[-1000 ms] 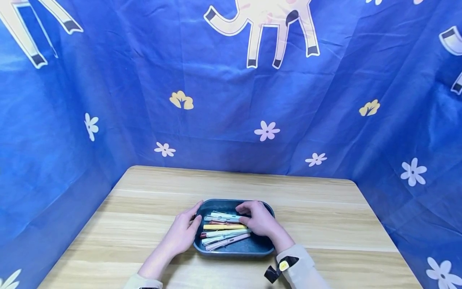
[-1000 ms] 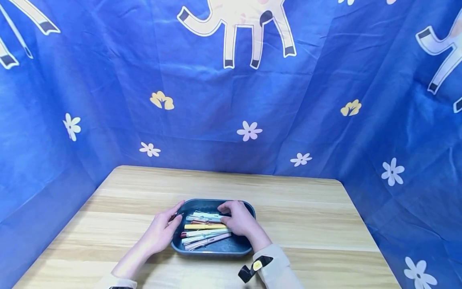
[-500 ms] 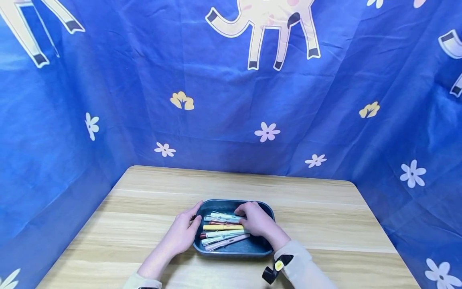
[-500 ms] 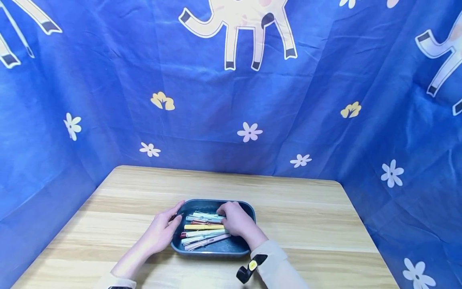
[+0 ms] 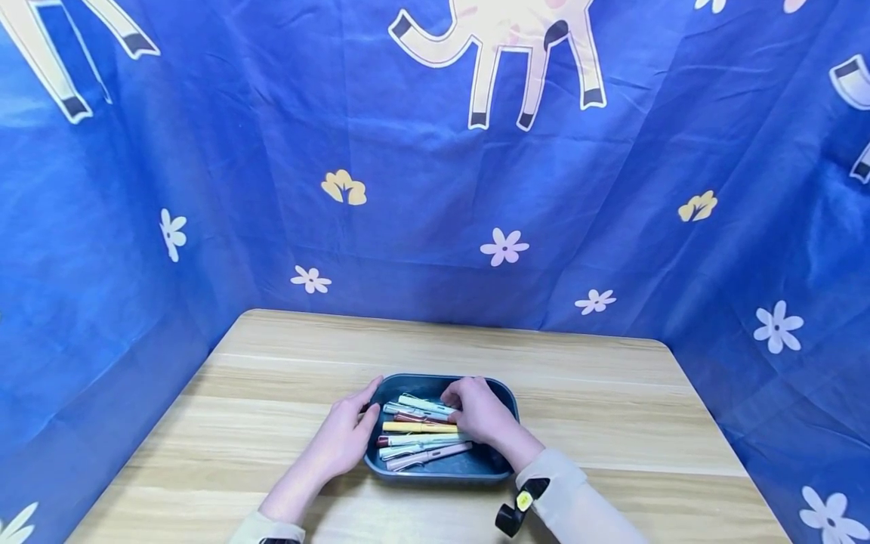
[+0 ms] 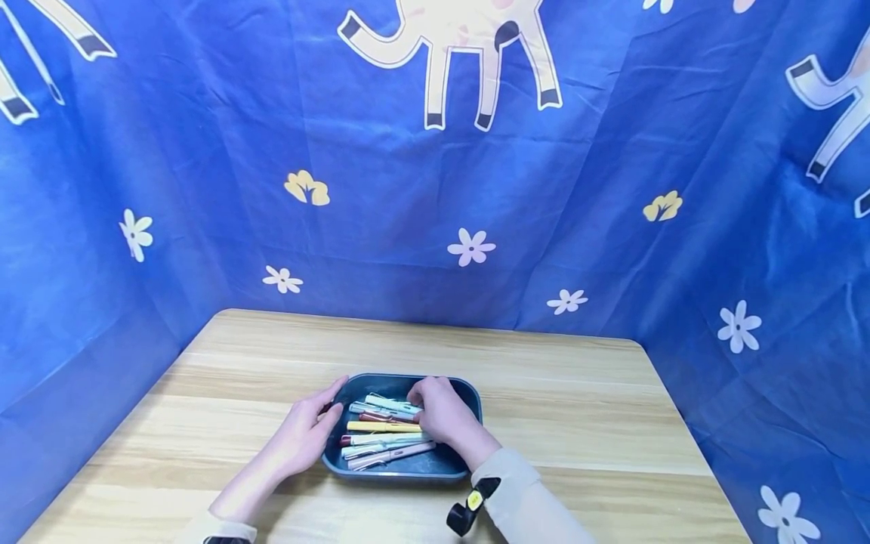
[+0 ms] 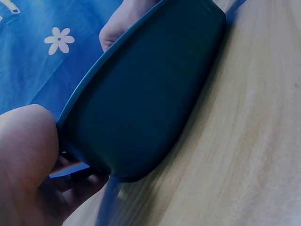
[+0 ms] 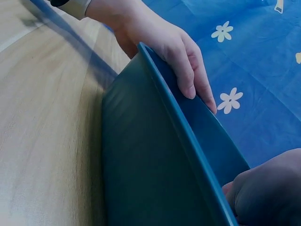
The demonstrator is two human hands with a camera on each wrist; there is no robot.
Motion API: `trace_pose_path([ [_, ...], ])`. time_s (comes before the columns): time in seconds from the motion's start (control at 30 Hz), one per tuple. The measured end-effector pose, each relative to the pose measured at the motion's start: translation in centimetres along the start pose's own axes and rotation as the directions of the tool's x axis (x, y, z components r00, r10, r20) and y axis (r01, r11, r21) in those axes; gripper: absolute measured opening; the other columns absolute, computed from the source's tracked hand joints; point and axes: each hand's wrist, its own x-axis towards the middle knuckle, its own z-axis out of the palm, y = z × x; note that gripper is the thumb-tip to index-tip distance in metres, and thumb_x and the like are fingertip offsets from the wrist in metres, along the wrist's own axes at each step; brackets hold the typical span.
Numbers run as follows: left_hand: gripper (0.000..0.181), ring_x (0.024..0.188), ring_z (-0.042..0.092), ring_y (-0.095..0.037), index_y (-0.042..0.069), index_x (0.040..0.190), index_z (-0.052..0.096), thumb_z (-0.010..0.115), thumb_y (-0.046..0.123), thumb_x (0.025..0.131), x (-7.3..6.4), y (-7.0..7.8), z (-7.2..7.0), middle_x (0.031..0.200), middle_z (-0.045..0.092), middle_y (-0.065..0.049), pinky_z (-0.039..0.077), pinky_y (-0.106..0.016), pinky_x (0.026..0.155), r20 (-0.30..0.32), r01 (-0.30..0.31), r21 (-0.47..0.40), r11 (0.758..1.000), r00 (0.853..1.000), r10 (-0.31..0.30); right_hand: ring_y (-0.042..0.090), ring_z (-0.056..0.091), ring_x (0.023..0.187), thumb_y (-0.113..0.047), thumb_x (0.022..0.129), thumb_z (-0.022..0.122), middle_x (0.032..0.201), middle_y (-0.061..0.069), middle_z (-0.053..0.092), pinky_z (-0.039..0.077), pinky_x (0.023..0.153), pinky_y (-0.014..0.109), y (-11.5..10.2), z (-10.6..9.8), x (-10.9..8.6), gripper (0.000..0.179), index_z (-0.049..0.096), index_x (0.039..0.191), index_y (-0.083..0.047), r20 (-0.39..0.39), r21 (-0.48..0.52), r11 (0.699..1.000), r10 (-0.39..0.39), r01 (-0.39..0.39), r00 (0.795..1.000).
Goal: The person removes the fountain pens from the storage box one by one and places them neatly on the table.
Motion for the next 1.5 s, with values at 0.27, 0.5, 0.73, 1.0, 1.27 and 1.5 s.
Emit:
trace_pose_path([
  [0.27,0.053,0.146,0.044,-0.042,0.004,0.161,0.042,0.053,0.013,0.11,0.0,0.0,0.1,0.159,0.045,-0.025,0.034,-0.057,0.121,0.004,-0.002,0.004,1.0,1.0,0.002,0.015,0.062,0.099,-0.001,0.091,0.079,0.098,-0.003,0.074,0.057,0.09,0.038,0.4,-0.2,-0.2,0.018,0.081,0.108,-0.008,0.001,0.021,1.0,-0.023,0.023,1.0],
  [0.5,0.053,0.146,0.043,-0.041,0.005,0.162,0.041,0.052,0.013,0.11,0.1,0.1,0.0,0.159,0.044,-0.024,0.033,-0.057,0.121,0.007,-0.003,-0.001,1.0,1.0,0.003,0.013,0.068,0.1,-0.004,0.093,0.075,0.1,-0.005,0.077,0.057,0.093,0.038,1.0,-0.7,-0.3,0.015,0.082,0.104,-0.01,-0.064,0.115,0.988,-0.098,0.105,0.993],
  [0.73,0.052,0.144,0.047,-0.039,0.004,0.161,0.043,0.053,0.011,0.11,0.2,0.2,0.0,0.158,0.046,-0.024,0.036,-0.053,0.12,0.001,-0.007,-0.02,1.0,1.0,0.007,0.012,0.069,0.066,-0.008,0.093,0.079,0.092,-0.003,0.076,0.06,0.066,0.029,0.7,-1.4,-0.5,0.008,0.082,0.099,-0.01,-0.147,0.279,0.955,-0.066,0.106,0.987],
  [1.0,0.053,0.145,0.046,-0.039,0.004,0.161,0.042,0.053,0.011,0.11,0.2,0.2,0.0,0.159,0.045,-0.023,0.036,-0.054,0.119,0.006,0.006,-0.02,1.0,1.0,-0.006,0.014,0.065,0.056,-0.009,0.093,0.082,0.096,0.002,0.078,0.057,0.052,0.028,0.9,-1.8,-0.6,0.008,0.084,0.1,-0.009,-0.175,0.374,0.922,-0.034,0.099,0.984],
  [1.27,0.053,0.145,0.045,-0.04,0.004,0.161,0.041,0.052,0.011,0.11,0.1,0.2,-0.1,0.16,0.044,-0.024,0.035,-0.054,0.12,0.008,0.005,-0.02,1.0,1.0,-0.005,0.006,0.055,0.057,-0.008,0.09,0.084,0.097,-0.001,0.079,0.048,0.053,0.022,1.6,-2.0,-0.7,0.007,0.085,0.097,-0.01,-0.218,0.39,0.913,-0.033,0.118,0.975],
  [1.5,0.053,0.146,0.044,-0.04,0.005,0.162,0.041,0.051,0.012,0.111,0.1,0.0,0.0,0.16,0.043,-0.024,0.035,-0.054,0.12,0.012,0.014,-0.03,0.999,1.0,-0.013,0.008,0.048,0.056,-0.011,0.09,0.086,0.095,-0.004,0.079,0.042,0.051,0.022,1.7,-2.8,-1.3,0.007,0.086,0.096,-0.014,-0.219,0.422,0.901,-0.005,0.1,0.976],
])
